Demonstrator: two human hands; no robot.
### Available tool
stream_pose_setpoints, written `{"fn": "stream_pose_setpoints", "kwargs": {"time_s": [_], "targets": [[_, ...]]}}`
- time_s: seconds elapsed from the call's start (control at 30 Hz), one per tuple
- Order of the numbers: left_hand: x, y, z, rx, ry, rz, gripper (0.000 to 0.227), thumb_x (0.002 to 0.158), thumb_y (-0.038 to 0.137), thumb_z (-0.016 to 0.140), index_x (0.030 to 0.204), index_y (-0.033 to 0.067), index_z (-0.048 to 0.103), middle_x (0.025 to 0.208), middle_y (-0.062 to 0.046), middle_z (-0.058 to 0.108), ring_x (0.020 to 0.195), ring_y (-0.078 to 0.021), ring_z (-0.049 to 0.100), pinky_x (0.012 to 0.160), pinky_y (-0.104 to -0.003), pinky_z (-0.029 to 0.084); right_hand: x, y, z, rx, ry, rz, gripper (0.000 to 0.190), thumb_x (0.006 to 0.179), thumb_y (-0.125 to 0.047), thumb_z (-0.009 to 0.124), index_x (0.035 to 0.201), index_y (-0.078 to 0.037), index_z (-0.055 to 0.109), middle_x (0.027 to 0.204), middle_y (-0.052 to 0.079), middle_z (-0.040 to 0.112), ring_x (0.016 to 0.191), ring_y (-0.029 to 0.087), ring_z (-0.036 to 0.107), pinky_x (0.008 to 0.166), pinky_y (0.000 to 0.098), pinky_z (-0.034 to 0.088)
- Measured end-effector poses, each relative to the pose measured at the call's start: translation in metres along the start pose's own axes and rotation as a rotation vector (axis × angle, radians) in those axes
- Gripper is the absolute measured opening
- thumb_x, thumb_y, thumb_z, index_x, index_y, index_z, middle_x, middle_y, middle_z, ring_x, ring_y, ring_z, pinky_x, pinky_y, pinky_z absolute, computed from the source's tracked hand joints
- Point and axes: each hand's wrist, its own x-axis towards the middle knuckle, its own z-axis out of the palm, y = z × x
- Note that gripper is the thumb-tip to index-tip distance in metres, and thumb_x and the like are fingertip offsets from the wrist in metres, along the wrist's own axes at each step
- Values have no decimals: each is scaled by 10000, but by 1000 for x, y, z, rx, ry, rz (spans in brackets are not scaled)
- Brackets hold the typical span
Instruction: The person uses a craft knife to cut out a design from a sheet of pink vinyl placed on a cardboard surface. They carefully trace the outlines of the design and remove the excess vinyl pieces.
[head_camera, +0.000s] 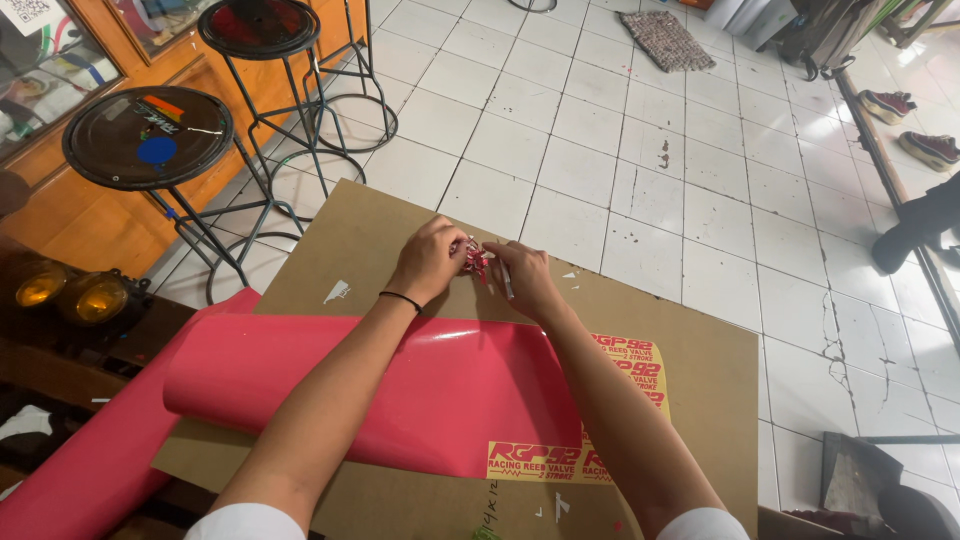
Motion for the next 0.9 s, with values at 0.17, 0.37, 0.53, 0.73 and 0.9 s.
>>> {"fn": "stream_pose_setpoints", "kwargs": {"time_s": [0.17,0.37,0.53,0.73,0.9], "targets": [[-2,-12,26,249,68,155,55,916,162,652,901,154,705,913,-11,589,926,-237,658,787,-376,551,3,21,14,3,81,29,290,1045,-324,570,1227,-179,744,833,37,691,872,244,714,898,402,485],[-9,-15,49,392,-33,283,133,875,121,625,854,140,755,860,-24,609,845,-235,647,748,-381,515,3,7,6,64,140,90,240,1021,-354,656,1091,-158,774,773,31,688,820,235,728,868,379,504],[-17,12,11,332,-111,211,203,807,182,617,916,89,760,919,-55,546,953,-282,598,767,-424,524,3,6,3,217,140,158,255,1002,-355,703,1012,-112,780,751,88,706,792,284,731,818,405,538],[-8,43,-23,-90,-58,38,229,950,181,629,1125,63,718,985,-103,583,999,-341,664,847,-415,569,-2,-9,-13,325,119,196,255,1007,-308,709,993,-61,771,766,114,708,791,309,724,789,412,549],[1,32,-13,-86,-78,64,140,959,255,659,974,150,749,869,-46,630,904,-271,700,807,-376,578,-1,-10,-11,328,134,180,289,994,-359,731,987,-71,758,772,115,700,806,306,719,777,416,541]]}}
